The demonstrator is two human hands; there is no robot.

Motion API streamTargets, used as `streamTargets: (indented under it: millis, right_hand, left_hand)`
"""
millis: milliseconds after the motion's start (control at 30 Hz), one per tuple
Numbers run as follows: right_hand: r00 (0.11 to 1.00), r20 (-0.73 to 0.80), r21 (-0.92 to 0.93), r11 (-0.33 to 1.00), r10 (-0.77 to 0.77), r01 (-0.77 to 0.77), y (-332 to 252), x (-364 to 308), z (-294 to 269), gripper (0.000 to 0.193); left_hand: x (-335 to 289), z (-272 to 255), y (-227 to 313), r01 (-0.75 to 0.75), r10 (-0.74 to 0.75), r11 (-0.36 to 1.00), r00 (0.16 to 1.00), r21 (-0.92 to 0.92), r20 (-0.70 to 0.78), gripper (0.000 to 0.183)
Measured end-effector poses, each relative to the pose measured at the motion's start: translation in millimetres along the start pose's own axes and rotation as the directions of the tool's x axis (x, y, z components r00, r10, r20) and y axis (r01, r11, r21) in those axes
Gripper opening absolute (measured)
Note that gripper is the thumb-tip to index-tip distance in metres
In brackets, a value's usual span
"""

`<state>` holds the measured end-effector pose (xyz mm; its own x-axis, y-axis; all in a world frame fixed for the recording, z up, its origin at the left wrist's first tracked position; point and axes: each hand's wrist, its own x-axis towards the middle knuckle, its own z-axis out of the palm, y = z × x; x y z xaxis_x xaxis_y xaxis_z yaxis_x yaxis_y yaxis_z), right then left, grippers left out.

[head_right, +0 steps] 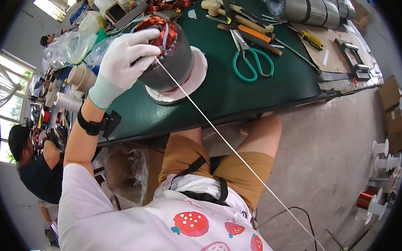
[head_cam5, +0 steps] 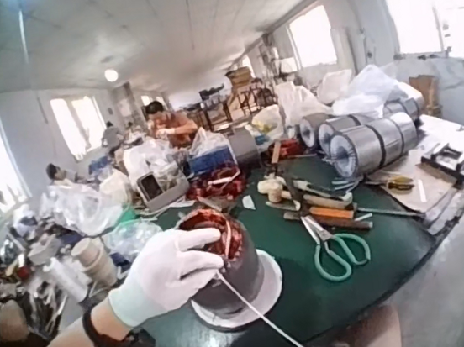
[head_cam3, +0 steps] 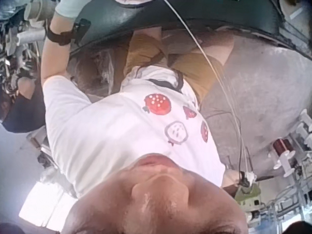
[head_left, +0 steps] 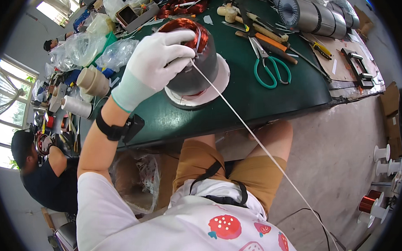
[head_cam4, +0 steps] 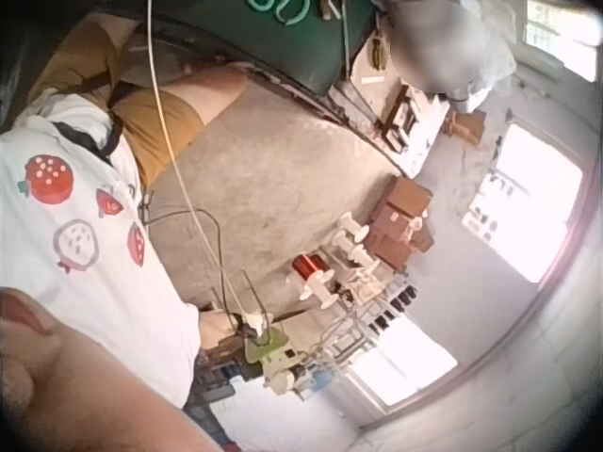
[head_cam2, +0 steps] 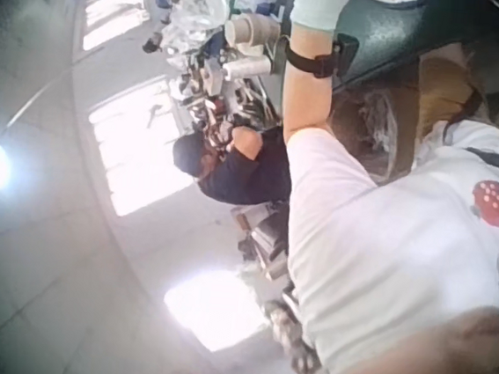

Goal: Manually lacing and tying copper windings on a motor stator followed by shaping it with a mallet.

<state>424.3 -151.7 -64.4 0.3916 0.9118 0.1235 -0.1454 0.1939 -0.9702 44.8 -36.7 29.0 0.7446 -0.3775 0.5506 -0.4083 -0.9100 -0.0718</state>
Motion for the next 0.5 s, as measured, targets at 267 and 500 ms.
streamTargets:
  millis: [267, 500]
  right_hand:
    - [0.722, -0.673, 0.426, 0.882, 0.162, 0.199, 6, -296, 235, 0.032]
    - [0.939, -0.255, -0.323, 0.935, -0.232, 0.143, -13, -202, 280, 0.023]
  left_hand:
    - [-43, 21, 68, 0.104, -0.089, 0.965, 0.993, -0.242, 0.073, 0.021]
    - [-61, -1, 30, 0.185, -0.17, 0.977, 0.976, 0.104, -0.137, 0.032]
